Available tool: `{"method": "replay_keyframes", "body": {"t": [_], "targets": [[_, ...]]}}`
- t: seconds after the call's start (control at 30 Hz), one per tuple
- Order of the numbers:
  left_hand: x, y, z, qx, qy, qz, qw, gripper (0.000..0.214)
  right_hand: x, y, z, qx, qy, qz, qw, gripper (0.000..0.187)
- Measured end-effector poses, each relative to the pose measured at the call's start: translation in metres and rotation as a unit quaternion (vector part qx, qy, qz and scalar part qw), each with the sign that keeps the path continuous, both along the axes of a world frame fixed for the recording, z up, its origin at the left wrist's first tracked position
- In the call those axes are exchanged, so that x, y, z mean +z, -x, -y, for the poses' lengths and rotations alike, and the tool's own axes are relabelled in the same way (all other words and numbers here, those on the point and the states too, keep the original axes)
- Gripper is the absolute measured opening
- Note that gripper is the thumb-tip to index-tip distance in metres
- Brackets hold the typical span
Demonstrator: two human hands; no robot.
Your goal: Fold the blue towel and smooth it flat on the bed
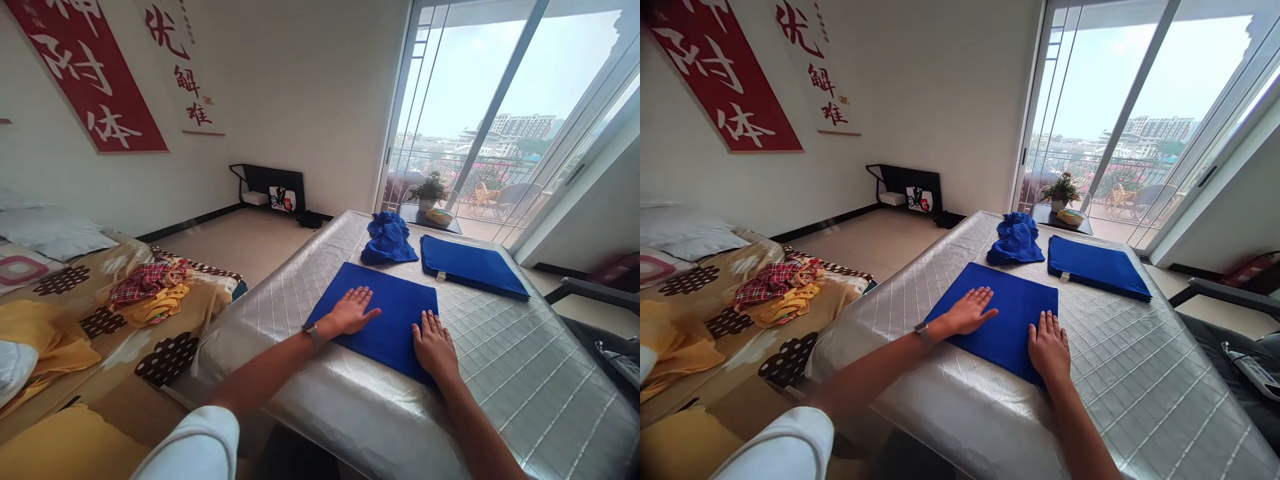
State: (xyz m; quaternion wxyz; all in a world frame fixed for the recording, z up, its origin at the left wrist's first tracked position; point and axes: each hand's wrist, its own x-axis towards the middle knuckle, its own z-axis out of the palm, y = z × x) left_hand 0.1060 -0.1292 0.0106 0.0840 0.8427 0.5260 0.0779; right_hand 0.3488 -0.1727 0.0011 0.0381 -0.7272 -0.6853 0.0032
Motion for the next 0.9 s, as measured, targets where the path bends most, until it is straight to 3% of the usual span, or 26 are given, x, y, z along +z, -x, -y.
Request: {"method": "replay_keyframes", "body": {"t": [0.1, 0.2, 0.47, 0.6, 0.73, 0.9], "targets": [[-0.005, 0.049, -0.003, 0.073, -0.007, -0.006, 0.997, 0.088, 0.0, 0.001, -0.001, -0.003, 0.009, -0.004, 1.0, 0.065], [-0.011, 0.074, -0.003, 0.105, -0.014, 0.004, 0.994, 0.088, 0.0, 0.002, -0.001, -0.003, 0.023, 0.008, 1.0, 0.067], [-0.013, 0.071, -0.001, 0.11, -0.022, 0.017, 0.994, 0.085, 0.025, -0.002, -0.017, 0.014, 0.103, 0.094, 0.99, 0.066], [-0.011, 0.073, 0.0, 0.107, -0.016, 0.018, 0.994, 0.085, 0.035, -0.006, -0.043, 0.044, 0.078, 0.071, 0.993, 0.063], [-0.013, 0.075, -0.001, 0.108, -0.012, 0.021, 0.994, 0.086, 0.023, -0.006, -0.064, 0.008, 0.028, 0.027, 0.999, 0.068], [-0.014, 0.075, -0.002, 0.104, -0.014, 0.015, 0.994, 0.086, 0.001, -0.01, -0.069, -0.003, 0.009, -0.002, 1.0, 0.069]]}}
